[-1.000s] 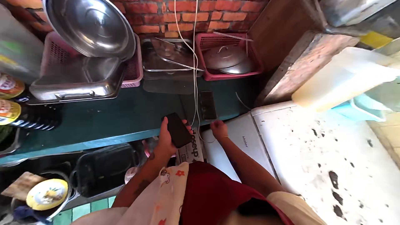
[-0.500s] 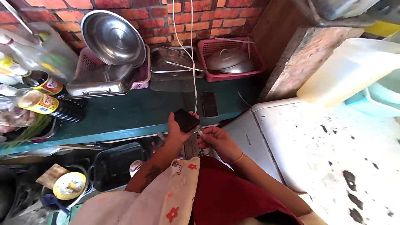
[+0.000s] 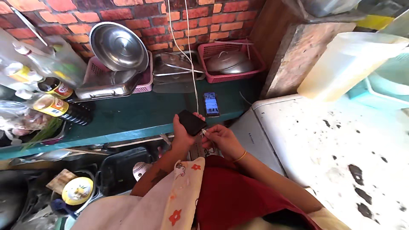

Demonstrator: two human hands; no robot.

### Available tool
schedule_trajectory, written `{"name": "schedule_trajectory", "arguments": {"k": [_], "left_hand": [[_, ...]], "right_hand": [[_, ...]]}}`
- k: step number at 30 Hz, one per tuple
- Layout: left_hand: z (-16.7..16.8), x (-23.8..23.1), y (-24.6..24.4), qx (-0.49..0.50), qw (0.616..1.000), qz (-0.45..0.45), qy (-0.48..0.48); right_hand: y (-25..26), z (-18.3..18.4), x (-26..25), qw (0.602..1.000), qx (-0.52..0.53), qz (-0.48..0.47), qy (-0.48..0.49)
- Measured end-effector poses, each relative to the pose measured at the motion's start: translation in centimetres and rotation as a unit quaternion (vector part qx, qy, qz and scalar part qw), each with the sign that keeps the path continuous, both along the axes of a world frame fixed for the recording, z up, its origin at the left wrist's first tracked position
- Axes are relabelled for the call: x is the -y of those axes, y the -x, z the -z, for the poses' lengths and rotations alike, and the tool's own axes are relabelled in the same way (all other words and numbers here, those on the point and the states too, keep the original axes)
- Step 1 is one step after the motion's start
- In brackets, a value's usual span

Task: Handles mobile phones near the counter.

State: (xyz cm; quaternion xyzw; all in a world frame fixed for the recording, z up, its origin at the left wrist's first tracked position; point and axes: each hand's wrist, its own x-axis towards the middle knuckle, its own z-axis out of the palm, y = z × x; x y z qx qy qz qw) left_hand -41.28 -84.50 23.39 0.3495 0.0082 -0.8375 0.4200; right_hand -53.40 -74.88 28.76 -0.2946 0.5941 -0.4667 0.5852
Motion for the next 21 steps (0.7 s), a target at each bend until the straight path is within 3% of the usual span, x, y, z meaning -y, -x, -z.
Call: {"name": "schedule_trajectory", "arguments": {"k": [4,11,21], "left_hand": [[-0.2,-0.8,-0.3,0.006,0.995,-0.013,0.097],[0.0,-1.4,-1.6,-0.032,0.961,0.038,0.271],[-0.1,-3.0,-3.0,-0.024,0.944,0.104,0.314]], "right_hand": [[0.1,-0.4,-0.5,1.0,0.019,-0.006,-0.018],[-0.3,-0.1,-1.8,0.997,0.081,-0.018,-0.012],[-1.5,0.5,-3.7,0.996,0.093,-0.019,0.0]]}}
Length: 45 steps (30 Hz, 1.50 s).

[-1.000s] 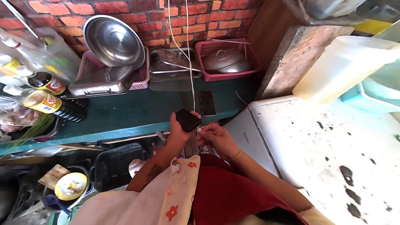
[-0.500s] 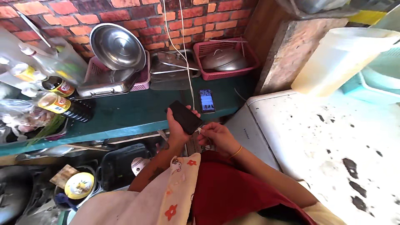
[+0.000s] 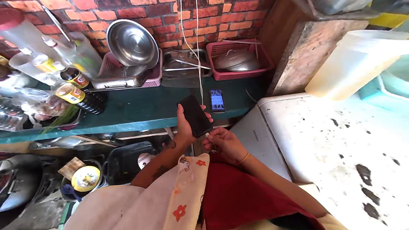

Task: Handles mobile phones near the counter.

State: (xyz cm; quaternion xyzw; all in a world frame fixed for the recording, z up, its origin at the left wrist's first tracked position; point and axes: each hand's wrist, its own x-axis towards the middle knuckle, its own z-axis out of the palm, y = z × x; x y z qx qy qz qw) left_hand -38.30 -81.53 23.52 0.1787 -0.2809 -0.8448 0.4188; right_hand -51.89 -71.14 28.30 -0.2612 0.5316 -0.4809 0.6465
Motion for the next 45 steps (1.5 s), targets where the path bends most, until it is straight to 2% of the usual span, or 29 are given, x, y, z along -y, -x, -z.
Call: {"name": "schedule_trajectory", "arguments": {"k": [4,6,8,10,13,17,21,25,29,33,37,45], "left_hand": [[-1.4,-0.3,-0.8,0.038,0.999,-0.005,-0.033],[-2.4,-0.3,-0.8,0.074,0.994,-0.026,-0.072],[-2.7,-0.3,-0.7,0.092,0.989,-0.043,-0.103],[-2.9,-0.5,-0.6,0.133,0.985,-0.054,-0.097],[-3.2,-1.1,-0.3,0.227,0.971,-0.053,-0.047],[-2.6,-1.3,-0.6,0.319,0.944,-0.068,0.05],[-2.6,-1.0,-0.9,0.346,0.93,-0.109,0.066],[-1.9,0.1,-0.8,0.356,0.919,-0.139,0.098],[2.3,5.1,-0.3,0.364,0.906,-0.187,0.111],[5.6,9.6,-0.4,0.419,0.891,-0.153,0.085],[9.6,14.1,0.2,0.495,0.859,-0.115,0.06],[13.2,19.3,2.4,0.591,0.8,-0.085,0.054]], "right_hand": [[-0.2,-0.2,-0.1,0.999,-0.016,-0.026,0.033],[-0.3,0.5,-0.3,0.989,-0.109,-0.029,0.094],[-0.3,1.6,-0.5,0.958,-0.239,-0.023,0.155],[-0.4,2.0,-0.6,0.933,-0.311,-0.028,0.178],[-0.4,2.3,-0.6,0.927,-0.314,-0.07,0.194],[-0.3,2.2,-0.5,0.949,-0.253,-0.096,0.162],[-0.5,1.9,-0.6,0.963,-0.214,-0.122,0.11],[0.1,2.2,-0.5,0.949,-0.257,-0.16,0.09],[1.1,2.6,-0.5,0.945,-0.277,-0.169,0.041],[2.0,2.7,-0.7,0.932,-0.294,-0.212,-0.016],[2.7,2.8,-0.8,0.926,-0.299,-0.229,-0.031],[4.2,3.1,-0.8,0.931,-0.306,-0.19,-0.055]]}}
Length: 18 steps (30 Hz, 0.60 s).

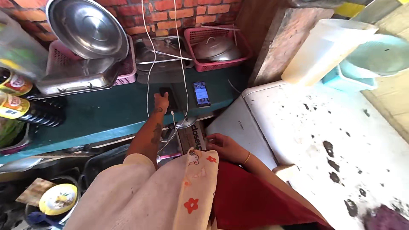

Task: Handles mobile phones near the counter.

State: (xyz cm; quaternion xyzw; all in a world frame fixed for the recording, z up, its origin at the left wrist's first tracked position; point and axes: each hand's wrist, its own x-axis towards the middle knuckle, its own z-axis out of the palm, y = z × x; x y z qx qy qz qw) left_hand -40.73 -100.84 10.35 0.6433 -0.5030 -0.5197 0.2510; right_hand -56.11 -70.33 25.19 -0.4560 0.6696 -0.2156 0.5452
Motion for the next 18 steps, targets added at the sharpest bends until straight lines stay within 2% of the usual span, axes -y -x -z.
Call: {"name": "schedule_trajectory", "arguments": {"k": [6,12,15,18], "left_hand": [[0.3,2.5,0.1,0.067,0.997,0.021,0.014],[-0.7,2.9,-0.9,0.18,0.979,0.09,0.041],[-1.0,2.6,-1.3,0.204,0.972,0.109,0.048],[-1.2,2.1,-1.7,0.203,0.971,0.111,0.053]], "right_hand": [[0.4,0.4,0.5,1.0,-0.009,0.021,-0.016],[0.4,0.8,1.9,0.999,-0.002,0.005,-0.043],[1.2,1.7,3.6,0.998,-0.011,-0.018,-0.057],[2.4,3.7,5.9,0.996,-0.027,0.012,-0.09]]}}
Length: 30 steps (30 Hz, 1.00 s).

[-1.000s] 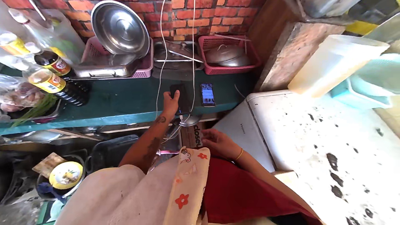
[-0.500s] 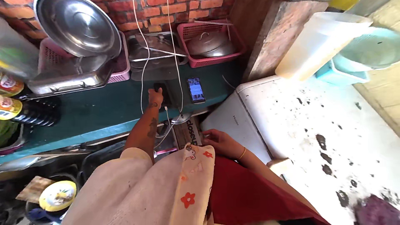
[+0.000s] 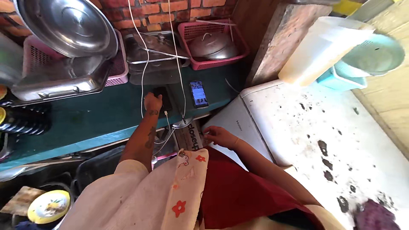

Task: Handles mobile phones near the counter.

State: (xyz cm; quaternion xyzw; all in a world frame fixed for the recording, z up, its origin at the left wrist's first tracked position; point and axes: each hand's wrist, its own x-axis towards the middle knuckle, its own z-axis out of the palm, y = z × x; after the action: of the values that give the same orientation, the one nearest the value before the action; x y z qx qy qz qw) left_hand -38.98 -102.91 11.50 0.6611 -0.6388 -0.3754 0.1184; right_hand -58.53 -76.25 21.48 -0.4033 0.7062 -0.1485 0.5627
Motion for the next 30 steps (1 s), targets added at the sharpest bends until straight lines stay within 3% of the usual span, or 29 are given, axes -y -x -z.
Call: {"name": "schedule_trajectory", "arguments": {"k": [5,11,20,30], "left_hand": [[-1.0,-2.3,-2.4,-0.084,0.996,0.003,-0.01],[-3.5,-8.8,-7.7,-0.256,0.962,-0.004,-0.091],[-2.7,-12.6,-10.6,-0.251,0.955,-0.05,-0.151],[-3.0,-12.5,-5.5,-0.266,0.942,0.026,-0.205]], "right_hand": [[2.5,3.8,4.2,0.976,0.023,0.199,-0.083],[4.5,6.6,8.4,0.927,0.076,0.36,-0.077],[5.4,10.0,11.2,0.869,0.161,0.467,-0.035],[5.5,10.7,10.2,0.849,0.202,0.486,0.038]]}}
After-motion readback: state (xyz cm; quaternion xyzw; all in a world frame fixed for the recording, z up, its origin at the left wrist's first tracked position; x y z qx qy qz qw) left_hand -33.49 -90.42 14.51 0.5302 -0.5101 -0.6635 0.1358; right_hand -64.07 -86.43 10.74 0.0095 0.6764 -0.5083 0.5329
